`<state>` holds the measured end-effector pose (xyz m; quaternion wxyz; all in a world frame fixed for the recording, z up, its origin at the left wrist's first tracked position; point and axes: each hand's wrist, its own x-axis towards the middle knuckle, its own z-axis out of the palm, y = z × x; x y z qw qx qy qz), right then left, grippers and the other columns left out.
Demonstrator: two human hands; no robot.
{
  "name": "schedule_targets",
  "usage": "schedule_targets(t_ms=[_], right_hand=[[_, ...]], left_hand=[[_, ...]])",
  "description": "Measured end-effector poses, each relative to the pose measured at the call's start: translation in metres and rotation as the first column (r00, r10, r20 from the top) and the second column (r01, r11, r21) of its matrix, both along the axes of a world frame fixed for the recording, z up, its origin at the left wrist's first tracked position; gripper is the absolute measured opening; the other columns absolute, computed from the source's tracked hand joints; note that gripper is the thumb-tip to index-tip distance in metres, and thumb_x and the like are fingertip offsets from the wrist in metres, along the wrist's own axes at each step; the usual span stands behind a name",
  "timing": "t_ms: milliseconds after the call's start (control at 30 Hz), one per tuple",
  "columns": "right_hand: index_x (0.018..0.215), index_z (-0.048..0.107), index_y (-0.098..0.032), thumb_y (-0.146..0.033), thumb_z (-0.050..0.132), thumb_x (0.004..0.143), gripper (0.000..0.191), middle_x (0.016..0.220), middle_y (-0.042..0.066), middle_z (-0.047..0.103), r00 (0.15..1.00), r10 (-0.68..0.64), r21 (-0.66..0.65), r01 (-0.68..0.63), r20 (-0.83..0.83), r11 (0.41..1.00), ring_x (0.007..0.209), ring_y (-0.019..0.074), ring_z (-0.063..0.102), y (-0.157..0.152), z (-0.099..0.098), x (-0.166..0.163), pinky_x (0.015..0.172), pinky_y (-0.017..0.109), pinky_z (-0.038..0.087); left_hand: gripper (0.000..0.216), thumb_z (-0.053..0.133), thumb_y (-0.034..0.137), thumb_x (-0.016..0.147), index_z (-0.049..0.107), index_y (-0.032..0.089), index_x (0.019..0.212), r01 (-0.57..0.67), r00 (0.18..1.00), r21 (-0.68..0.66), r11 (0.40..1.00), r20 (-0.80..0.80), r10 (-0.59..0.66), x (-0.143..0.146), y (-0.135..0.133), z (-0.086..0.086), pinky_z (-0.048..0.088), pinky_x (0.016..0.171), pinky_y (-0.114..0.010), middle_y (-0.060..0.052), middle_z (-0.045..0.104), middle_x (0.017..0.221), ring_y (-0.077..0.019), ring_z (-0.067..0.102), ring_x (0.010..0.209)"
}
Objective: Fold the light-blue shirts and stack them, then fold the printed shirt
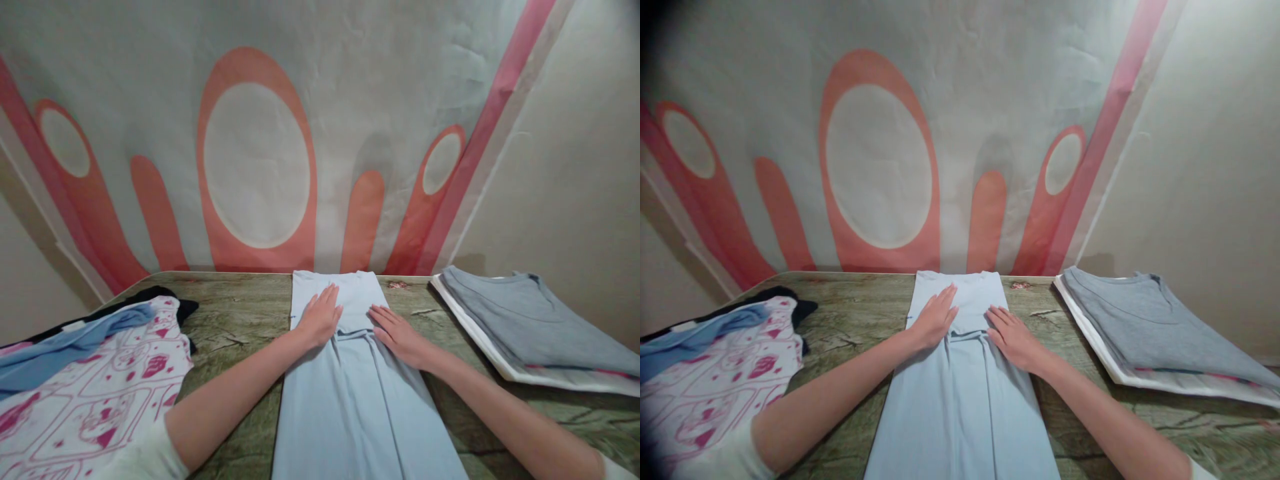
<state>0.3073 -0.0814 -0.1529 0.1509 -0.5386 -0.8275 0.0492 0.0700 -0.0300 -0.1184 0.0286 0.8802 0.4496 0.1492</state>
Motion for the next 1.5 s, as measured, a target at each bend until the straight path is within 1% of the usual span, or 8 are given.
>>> schedule_targets(t_ms=[100, 200, 567, 700, 800, 1033, 1367, 1500], right_hand=[[0.141, 0.025, -0.026, -0.054, 0.024, 0.089, 0.058, 0.147, 0.003, 0.020, 0.999, -0.001, -0.054, 0.003, 0.052, 0.999, 0.134, 0.0215, 0.017, -0.040, 0.002, 0.001, 0.108, 0.043, 0.018], [0.141, 0.021, -0.028, -0.056, 0.023, 0.088, 0.060, 0.148, 0.003, 0.017, 0.995, -0.021, -0.058, 0.027, 0.094, 0.998, 0.135, 0.0218, 0.017, -0.048, 0.008, -0.001, 0.108, 0.045, 0.015], [0.140, 0.024, -0.028, -0.056, 0.018, 0.088, 0.059, 0.147, 0.003, 0.022, 0.984, -0.080, -0.041, 0.088, 0.159, 0.995, 0.133, 0.0224, 0.021, 0.037, 0.009, 0.000, 0.107, 0.049, 0.009], [0.138, 0.030, -0.023, -0.050, 0.022, 0.089, 0.057, 0.146, 0.006, 0.025, 0.964, -0.202, 0.045, 0.198, 0.174, 0.979, 0.134, 0.0255, 0.019, 0.057, 0.012, -0.004, 0.106, 0.052, 0.007], [0.137, 0.033, -0.014, -0.041, 0.028, 0.089, 0.055, 0.146, 0.011, 0.024, 0.950, -0.266, 0.154, 0.242, 0.163, 0.958, 0.134, 0.0262, 0.017, 0.052, 0.013, -0.014, 0.107, 0.048, 0.008], [0.137, 0.032, -0.014, -0.053, 0.021, 0.089, 0.063, 0.145, 0.011, 0.026, 0.985, -0.113, -0.013, 0.116, 0.130, 0.993, 0.133, 0.0245, 0.021, 0.003, -0.001, -0.042, 0.106, 0.042, 0.019], [0.139, 0.028, -0.023, -0.057, 0.019, 0.088, 0.063, 0.147, 0.004, 0.023, 0.982, -0.129, -0.045, 0.137, 0.140, 0.990, 0.134, 0.0223, 0.019, 0.028, 0.011, -0.038, 0.107, 0.044, 0.014], [0.140, 0.027, -0.021, -0.056, 0.018, 0.088, 0.063, 0.147, 0.004, 0.023, 0.982, -0.138, -0.043, 0.145, 0.132, 0.989, 0.134, 0.0234, 0.019, 0.024, 0.012, -0.037, 0.107, 0.044, 0.013]], left_hand=[[0.054, 0.018, 0.042, 0.093, 0.022, 0.015, 0.139, 0.005, 0.995, -0.057, 0.998, -0.099, -0.011, -0.021, -0.039, -0.005, 0.014, 0.108, -0.038, -0.009, 0.019, 0.147, -0.0185, 0.015, 0.135], [0.053, 0.019, 0.048, 0.093, 0.026, 0.020, 0.138, 0.034, 0.988, -0.016, 0.999, -0.148, -0.036, -0.034, -0.057, -0.009, 0.012, 0.108, -0.041, -0.007, 0.021, 0.147, -0.0199, 0.015, 0.135], [0.054, 0.014, 0.051, 0.093, 0.026, 0.025, 0.138, 0.035, 0.980, -0.051, 0.998, -0.194, -0.044, -0.027, 0.025, -0.002, 0.011, 0.107, -0.043, -0.005, 0.020, 0.147, -0.0187, 0.016, 0.135], [0.051, 0.026, 0.044, 0.092, 0.026, 0.024, 0.138, -0.113, 0.977, -0.005, 0.994, -0.182, 0.110, -0.016, 0.043, 0.004, 0.010, 0.107, -0.045, -0.006, 0.022, 0.146, -0.0216, 0.017, 0.134], [0.050, 0.030, 0.033, 0.091, 0.025, 0.020, 0.139, -0.184, 0.971, 0.050, 0.982, -0.146, 0.190, -0.010, 0.034, -0.002, 0.011, 0.107, -0.044, -0.008, 0.024, 0.146, -0.0217, 0.019, 0.133], [0.051, 0.020, 0.046, 0.092, 0.024, 0.024, 0.139, 0.054, 0.985, -0.055, 0.997, -0.163, -0.063, -0.023, -0.018, -0.017, 0.014, 0.106, -0.044, -0.002, 0.021, 0.147, -0.0219, 0.016, 0.134], [0.052, 0.022, 0.048, 0.092, 0.024, 0.027, 0.139, 0.004, 0.982, -0.096, 0.995, -0.185, -0.021, -0.015, 0.005, -0.004, 0.011, 0.106, -0.049, -0.001, 0.019, 0.147, -0.0237, 0.014, 0.135], [0.056, 0.021, 0.049, 0.092, 0.023, 0.020, 0.140, 0.027, 0.980, -0.108, 0.994, -0.192, -0.047, -0.019, -0.010, -0.008, 0.012, 0.106, -0.045, -0.005, 0.018, 0.147, -0.0229, 0.014, 0.135]])
